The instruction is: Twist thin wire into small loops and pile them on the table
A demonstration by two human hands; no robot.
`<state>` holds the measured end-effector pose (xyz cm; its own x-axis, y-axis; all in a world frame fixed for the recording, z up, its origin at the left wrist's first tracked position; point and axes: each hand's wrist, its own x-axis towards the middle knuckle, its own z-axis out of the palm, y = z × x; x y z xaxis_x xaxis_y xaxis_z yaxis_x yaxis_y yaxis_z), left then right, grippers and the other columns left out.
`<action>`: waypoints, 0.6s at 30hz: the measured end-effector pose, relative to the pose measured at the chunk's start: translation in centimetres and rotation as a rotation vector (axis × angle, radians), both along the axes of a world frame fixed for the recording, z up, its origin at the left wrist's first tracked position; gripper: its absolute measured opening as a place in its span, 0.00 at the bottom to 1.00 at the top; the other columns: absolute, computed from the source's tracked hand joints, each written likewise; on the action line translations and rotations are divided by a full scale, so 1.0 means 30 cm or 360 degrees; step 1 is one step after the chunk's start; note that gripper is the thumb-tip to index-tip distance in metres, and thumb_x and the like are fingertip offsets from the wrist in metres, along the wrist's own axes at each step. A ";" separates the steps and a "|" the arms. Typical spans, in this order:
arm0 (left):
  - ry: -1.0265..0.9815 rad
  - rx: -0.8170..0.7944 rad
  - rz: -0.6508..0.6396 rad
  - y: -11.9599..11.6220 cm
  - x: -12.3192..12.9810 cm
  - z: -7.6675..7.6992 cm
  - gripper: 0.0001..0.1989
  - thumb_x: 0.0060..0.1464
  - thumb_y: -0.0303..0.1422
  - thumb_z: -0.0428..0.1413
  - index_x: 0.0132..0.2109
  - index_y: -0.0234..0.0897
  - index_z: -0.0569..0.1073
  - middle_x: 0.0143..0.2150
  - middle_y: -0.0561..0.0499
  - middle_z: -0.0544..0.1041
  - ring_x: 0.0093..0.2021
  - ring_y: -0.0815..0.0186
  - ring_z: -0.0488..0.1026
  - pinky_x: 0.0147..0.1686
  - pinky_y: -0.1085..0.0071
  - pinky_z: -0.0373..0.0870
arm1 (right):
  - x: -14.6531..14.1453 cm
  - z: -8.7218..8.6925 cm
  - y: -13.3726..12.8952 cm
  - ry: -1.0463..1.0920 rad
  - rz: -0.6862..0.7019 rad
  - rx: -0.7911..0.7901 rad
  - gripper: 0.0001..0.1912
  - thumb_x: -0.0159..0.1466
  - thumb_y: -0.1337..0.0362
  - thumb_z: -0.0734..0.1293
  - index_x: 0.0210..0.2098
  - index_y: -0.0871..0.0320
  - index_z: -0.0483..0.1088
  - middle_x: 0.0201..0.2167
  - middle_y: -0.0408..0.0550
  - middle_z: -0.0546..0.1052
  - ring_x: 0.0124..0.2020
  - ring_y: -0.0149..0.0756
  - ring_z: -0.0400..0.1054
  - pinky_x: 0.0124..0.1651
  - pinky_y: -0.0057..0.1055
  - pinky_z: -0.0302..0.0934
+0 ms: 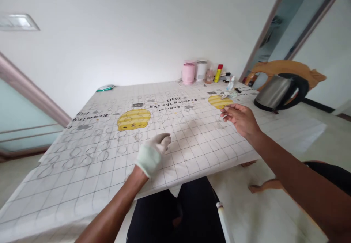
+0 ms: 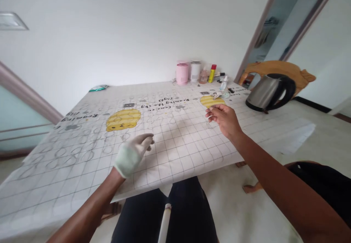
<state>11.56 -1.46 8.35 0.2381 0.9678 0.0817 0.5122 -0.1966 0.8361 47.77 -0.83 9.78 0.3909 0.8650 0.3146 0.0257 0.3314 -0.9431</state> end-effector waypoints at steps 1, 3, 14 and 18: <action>-0.0125 -0.0062 -0.0055 0.023 0.020 0.010 0.19 0.66 0.43 0.52 0.54 0.41 0.80 0.46 0.49 0.85 0.40 0.59 0.83 0.46 0.64 0.77 | -0.044 0.000 0.000 0.0022 0.0071 0.0001 0.13 0.58 0.56 0.79 0.34 0.57 0.77 0.36 0.51 0.80 0.33 0.36 0.74 0.29 0.30 0.68; -0.0390 -0.0182 -0.0159 0.071 0.057 0.017 0.20 0.65 0.46 0.54 0.53 0.38 0.80 0.45 0.46 0.85 0.38 0.60 0.82 0.45 0.64 0.77 | -0.134 0.000 0.004 0.0085 0.0205 0.0011 0.13 0.59 0.57 0.79 0.35 0.56 0.77 0.37 0.50 0.80 0.34 0.36 0.75 0.32 0.32 0.69; -0.1533 -0.0362 -0.0181 0.243 0.098 0.000 0.18 0.60 0.39 0.64 0.50 0.29 0.79 0.38 0.45 0.81 0.30 0.69 0.75 0.39 0.68 0.75 | -0.503 -0.075 0.047 0.0331 0.0752 -0.0040 0.10 0.62 0.57 0.77 0.37 0.55 0.78 0.41 0.51 0.82 0.40 0.40 0.78 0.42 0.38 0.72; -0.1599 -0.0381 -0.0119 0.276 0.072 -0.023 0.16 0.59 0.40 0.65 0.43 0.29 0.78 0.34 0.47 0.78 0.27 0.71 0.73 0.35 0.70 0.74 | -0.546 -0.107 0.050 0.0351 0.0841 -0.0103 0.10 0.62 0.56 0.78 0.37 0.55 0.78 0.42 0.51 0.83 0.42 0.43 0.79 0.44 0.40 0.73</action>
